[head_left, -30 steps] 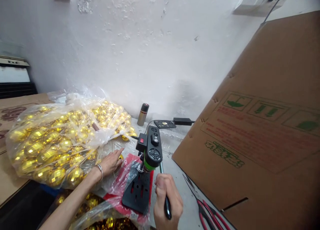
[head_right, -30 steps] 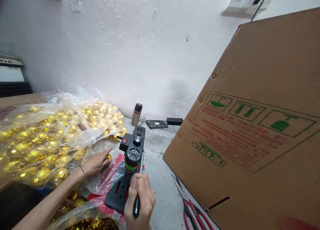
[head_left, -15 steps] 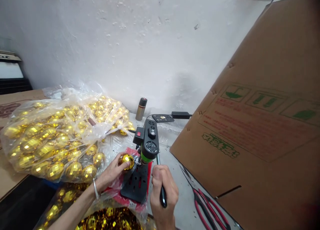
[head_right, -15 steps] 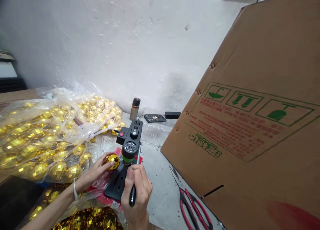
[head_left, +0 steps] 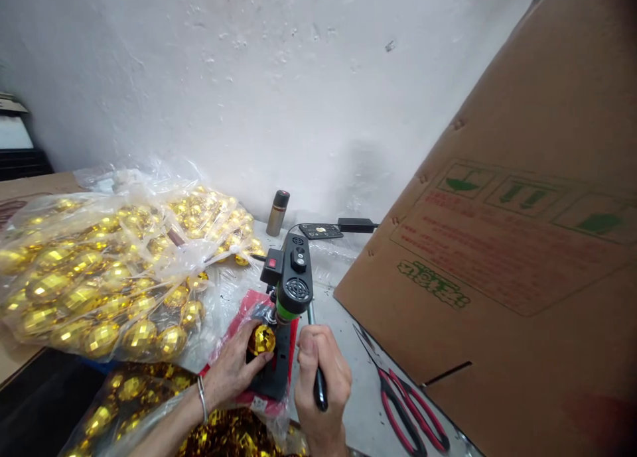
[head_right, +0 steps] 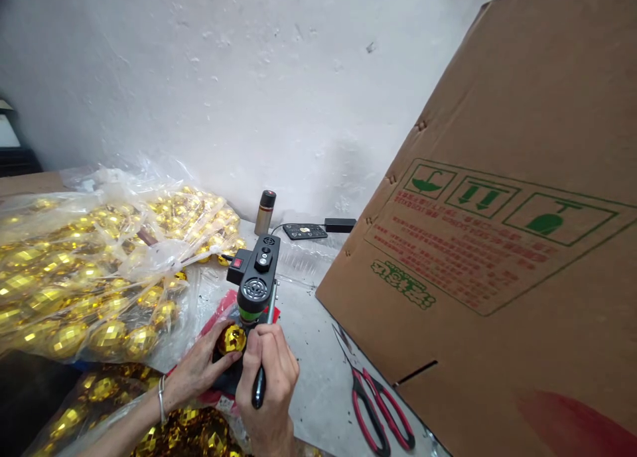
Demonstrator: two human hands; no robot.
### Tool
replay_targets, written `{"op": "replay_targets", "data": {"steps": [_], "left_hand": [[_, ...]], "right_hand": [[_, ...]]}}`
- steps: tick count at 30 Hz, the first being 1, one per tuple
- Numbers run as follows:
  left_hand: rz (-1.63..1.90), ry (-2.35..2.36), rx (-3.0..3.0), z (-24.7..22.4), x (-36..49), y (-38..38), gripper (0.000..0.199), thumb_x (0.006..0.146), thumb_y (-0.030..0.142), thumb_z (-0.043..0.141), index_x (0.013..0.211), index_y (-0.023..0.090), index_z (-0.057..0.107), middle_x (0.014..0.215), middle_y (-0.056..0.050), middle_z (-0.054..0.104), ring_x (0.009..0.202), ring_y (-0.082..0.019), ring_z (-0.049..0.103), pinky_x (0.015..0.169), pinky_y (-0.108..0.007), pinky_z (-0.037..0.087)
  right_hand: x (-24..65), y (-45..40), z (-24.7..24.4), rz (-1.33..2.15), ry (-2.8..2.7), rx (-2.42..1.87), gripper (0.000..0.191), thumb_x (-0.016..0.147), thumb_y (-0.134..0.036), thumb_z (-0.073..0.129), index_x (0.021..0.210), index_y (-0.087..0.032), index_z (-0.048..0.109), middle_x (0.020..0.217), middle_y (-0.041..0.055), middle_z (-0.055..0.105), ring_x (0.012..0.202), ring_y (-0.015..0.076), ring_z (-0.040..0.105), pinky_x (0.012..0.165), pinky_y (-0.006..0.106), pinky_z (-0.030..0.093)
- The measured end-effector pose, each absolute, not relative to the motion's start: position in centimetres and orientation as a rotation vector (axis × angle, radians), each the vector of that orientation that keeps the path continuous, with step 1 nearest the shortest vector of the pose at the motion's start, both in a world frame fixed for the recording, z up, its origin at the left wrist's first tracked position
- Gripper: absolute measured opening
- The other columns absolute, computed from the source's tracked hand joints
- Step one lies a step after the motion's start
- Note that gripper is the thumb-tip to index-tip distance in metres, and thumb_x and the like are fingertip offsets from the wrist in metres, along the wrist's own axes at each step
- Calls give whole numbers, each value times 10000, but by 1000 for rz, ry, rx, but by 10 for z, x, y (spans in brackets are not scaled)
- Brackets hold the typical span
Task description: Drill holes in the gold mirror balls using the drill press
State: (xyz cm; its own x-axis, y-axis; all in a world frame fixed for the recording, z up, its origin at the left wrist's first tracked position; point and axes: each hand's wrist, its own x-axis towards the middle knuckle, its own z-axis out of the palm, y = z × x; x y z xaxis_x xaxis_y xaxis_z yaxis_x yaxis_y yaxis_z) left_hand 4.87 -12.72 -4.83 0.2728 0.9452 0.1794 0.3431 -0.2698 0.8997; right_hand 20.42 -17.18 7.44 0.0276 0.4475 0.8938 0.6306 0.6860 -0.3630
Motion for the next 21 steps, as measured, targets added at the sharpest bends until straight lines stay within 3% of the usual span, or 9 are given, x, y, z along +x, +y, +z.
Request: {"op": "replay_targets", "data": {"steps": [6,14,21], "left_hand": [[1055,1138,1831,-64,57,-131,509,897,327,701,1368,192,565,1348,-181,689,1228,-357,670,1092,-549,531],[996,1199,1909,-62,68,-125,558,899,390,697,1402,189,564,1339,-179,687,1234,-378,636,1079,-590,506],[849,1201,1956,-58,65,-124,582,913,400,683,1425,158,549,1374,-197,662,1267,-384,596,1110,-613,466]], "right_hand": [[203,-171,77,-159,-1586,-913,261,1052,-84,414,846,-234,468,737,-48,490,660,79,516,627,172,463],[204,-172,85,-148,-1593,-929,251,1047,-81,429,852,-228,488,726,-52,481,652,73,519,623,162,469],[208,-171,58,-204,-1611,-872,261,1032,-64,418,836,-221,490,754,-25,520,654,89,536,596,195,468]]}}
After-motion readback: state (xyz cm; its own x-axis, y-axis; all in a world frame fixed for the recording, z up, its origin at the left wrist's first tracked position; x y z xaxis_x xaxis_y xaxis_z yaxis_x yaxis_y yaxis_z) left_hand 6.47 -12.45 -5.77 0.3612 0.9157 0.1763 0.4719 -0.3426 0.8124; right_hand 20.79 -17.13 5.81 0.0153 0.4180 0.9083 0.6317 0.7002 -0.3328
